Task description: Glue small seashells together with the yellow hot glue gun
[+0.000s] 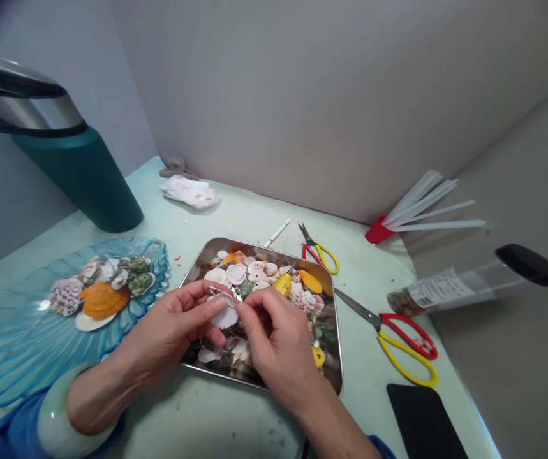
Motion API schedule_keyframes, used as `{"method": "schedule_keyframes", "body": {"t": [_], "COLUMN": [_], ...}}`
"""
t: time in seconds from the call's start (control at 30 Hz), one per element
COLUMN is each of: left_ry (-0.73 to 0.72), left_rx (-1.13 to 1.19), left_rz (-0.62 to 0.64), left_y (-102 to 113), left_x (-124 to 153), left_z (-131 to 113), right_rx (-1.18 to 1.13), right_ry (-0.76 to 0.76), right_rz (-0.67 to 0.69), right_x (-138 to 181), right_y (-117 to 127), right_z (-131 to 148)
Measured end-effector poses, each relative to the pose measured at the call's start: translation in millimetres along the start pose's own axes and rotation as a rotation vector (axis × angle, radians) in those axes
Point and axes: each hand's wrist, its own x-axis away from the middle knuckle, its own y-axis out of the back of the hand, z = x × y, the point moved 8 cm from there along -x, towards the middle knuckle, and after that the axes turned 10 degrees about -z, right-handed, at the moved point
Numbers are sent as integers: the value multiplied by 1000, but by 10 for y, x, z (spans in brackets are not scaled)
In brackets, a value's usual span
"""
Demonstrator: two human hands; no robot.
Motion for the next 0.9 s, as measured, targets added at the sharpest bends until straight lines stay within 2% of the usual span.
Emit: {"method": "schedule_keyframes", "body": {"t": [0.2,0.4,0.6,0.7,0.77,0.83,0.9], "left_ry": [-62,-115,-179,-198,-215,-232,-245], "left_rx": [-81,-60,-27,-15,7,19,25], "left_rz": [-59,-70,-41,-19,3,11,12], "left_y": [27,35,26,7,-10,-15,-14], "left_x": [10,25,31,42,55,65,70], "left_z": [-34,-66,-108,-115,-119,-119,-117], "right_rx": [13,36,195,298,331,288,191], "right_ry": [15,16,33,72,88,33,-76], "right_rz": [3,-3,-26,-18,-52,-4,198], "right_x": [-3,-4,-33,1,109,346,759], "right_y": [-11,-21,-42,44,225,415,500], "right_z": [15,26,82,248,430,552,547]}}
